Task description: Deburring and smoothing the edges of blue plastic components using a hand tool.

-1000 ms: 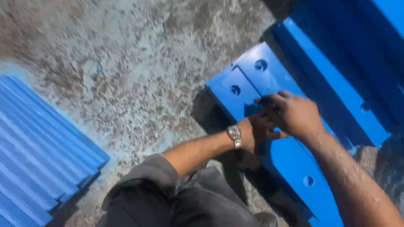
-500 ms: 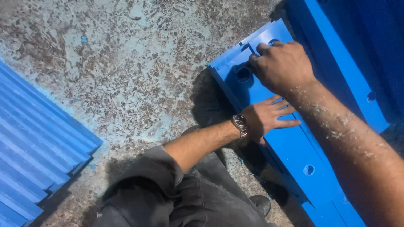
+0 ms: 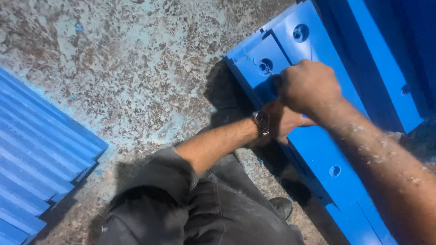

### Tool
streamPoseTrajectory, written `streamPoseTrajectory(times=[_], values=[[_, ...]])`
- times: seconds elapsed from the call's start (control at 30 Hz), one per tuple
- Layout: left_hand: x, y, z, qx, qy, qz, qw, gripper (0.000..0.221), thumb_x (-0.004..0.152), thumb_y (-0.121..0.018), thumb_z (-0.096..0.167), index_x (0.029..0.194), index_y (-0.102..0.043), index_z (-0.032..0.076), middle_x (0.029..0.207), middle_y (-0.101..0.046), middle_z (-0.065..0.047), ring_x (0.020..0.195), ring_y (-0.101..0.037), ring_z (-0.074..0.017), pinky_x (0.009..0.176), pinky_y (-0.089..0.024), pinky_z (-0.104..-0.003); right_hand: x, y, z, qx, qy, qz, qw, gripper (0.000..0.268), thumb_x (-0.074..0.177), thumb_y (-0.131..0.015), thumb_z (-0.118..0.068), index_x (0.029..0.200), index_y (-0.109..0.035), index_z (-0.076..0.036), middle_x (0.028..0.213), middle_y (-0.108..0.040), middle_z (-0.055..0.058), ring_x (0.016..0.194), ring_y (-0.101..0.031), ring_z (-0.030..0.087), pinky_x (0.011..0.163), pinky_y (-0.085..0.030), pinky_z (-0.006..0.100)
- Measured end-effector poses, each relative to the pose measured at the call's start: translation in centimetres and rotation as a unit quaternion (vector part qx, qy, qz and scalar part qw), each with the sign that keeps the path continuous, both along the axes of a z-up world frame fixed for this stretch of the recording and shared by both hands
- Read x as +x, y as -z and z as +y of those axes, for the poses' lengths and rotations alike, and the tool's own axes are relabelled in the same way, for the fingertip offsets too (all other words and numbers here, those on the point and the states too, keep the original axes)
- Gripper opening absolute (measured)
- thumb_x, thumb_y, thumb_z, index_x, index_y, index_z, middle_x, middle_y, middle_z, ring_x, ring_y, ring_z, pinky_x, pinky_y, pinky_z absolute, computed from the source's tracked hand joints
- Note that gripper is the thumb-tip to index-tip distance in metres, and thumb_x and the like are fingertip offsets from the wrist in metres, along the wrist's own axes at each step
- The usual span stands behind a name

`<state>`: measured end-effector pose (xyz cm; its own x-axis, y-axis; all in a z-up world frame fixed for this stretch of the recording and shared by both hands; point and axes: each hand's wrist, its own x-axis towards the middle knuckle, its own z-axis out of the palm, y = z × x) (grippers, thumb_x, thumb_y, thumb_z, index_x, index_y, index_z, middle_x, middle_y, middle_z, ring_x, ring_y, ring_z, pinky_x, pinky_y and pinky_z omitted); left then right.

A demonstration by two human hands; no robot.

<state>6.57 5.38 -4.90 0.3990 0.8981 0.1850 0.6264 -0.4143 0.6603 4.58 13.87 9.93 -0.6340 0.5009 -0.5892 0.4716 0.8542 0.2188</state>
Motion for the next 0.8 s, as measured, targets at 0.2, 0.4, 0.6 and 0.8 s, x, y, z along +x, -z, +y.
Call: streamPoseTrajectory(times=[0.2, 0.4, 0.6, 0.8], values=[[-0.5, -0.3, 0.7, 0.061, -0.032, 0.038, 0.997, 0.135, 0.046, -0.093, 0.063, 0.155, -0.028, 0.016, 0.160, -0.037, -0.019, 0.146, -0.036, -0.0407, 0.119, -0.031, -0.055, -3.8, 0.4, -3.3, 0.002, -0.019, -0.017, 1.000, 0.018, 0.081, -0.072, -0.021, 0.091, -0.082, -0.010, 0.094, -0.076, 0.021, 0.083, -0.076, 0.038, 0.073, -0.062, 0.048], [0.5, 0.4, 0.3, 0.055, -0.035, 0.059, 0.996, 0.125, 0.050, -0.091, 0.064, 0.151, -0.037, 0.016, 0.159, -0.036, -0.018, 0.148, -0.033, -0.0400, 0.121, -0.024, -0.058, -7.1, 1.8, -2.0, 0.020, -0.074, 0.098, 0.992, 0.014, 0.080, -0.073, -0.016, 0.089, -0.082, -0.009, 0.089, -0.076, 0.021, 0.082, -0.076, 0.038, 0.069, -0.062, 0.048], [-0.9, -2.2, -0.1, -0.003, -0.014, 0.066, 0.998, 0.112, 0.050, -0.095, 0.051, 0.148, -0.049, 0.024, 0.155, -0.047, -0.009, 0.144, -0.041, -0.0335, 0.121, -0.031, -0.049, -6.4, 2.0, 1.1, 0.047, -0.059, 0.134, 0.988, 0.016, 0.079, -0.076, -0.019, 0.086, -0.080, -0.006, 0.085, -0.074, 0.024, 0.078, -0.075, 0.040, 0.066, -0.061, 0.050], [-1.1, -2.4, 0.0, 0.023, -0.014, 0.072, 0.997, 0.108, 0.049, -0.096, 0.049, 0.145, -0.052, 0.030, 0.152, -0.050, -0.005, 0.144, -0.043, -0.0292, 0.122, -0.032, -0.049, -4.1, 1.4, 2.1, 0.064, -0.002, 0.147, 0.987, 0.018, 0.075, -0.076, -0.019, 0.088, -0.080, -0.008, 0.084, -0.074, 0.024, 0.079, -0.073, 0.041, 0.069, -0.060, 0.050]])
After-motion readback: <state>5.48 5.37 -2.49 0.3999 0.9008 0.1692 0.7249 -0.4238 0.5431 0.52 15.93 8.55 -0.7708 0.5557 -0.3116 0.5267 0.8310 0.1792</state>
